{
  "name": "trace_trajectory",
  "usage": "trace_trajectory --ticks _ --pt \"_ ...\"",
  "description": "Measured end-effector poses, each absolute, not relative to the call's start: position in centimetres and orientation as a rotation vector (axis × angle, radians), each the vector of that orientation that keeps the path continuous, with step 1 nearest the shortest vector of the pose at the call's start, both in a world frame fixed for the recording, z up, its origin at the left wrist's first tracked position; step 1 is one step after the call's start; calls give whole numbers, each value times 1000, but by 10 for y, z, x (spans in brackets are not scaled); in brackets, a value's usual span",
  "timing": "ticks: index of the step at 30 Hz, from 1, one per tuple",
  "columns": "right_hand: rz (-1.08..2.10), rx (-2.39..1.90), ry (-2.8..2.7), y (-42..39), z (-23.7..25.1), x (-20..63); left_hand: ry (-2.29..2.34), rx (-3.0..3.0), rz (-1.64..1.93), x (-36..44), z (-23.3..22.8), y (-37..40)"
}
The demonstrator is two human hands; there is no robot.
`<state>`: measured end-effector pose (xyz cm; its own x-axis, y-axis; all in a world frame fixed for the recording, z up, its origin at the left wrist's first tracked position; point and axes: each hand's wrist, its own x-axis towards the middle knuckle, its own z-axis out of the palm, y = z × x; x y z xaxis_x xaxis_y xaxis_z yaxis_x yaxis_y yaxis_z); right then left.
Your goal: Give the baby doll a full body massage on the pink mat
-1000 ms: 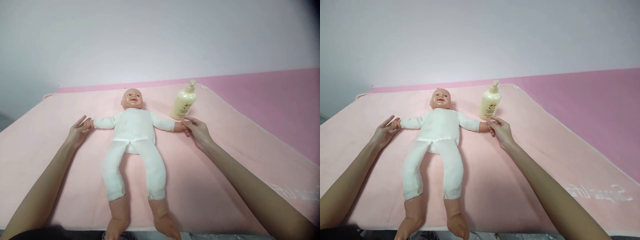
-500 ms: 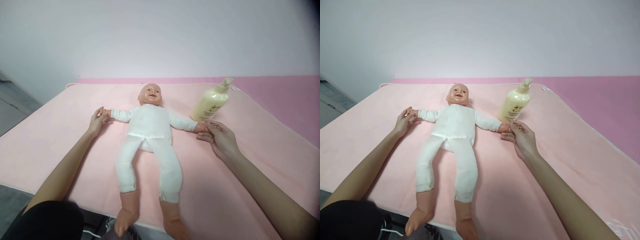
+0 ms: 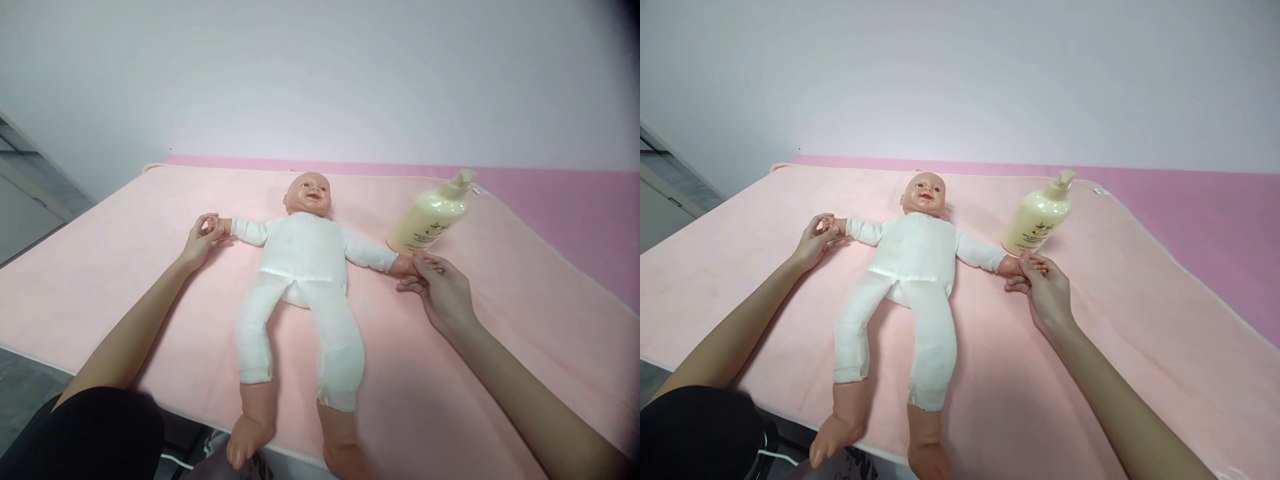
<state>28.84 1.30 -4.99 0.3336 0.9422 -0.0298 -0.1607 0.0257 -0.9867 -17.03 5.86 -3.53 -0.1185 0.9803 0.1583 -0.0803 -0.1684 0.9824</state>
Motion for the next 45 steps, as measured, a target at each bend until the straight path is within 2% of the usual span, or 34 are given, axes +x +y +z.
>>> trace_trajectory --ticks 45 --pt "1001 -1297 -812 10 -47 282 1191 1004 1537 -171 -33 64"
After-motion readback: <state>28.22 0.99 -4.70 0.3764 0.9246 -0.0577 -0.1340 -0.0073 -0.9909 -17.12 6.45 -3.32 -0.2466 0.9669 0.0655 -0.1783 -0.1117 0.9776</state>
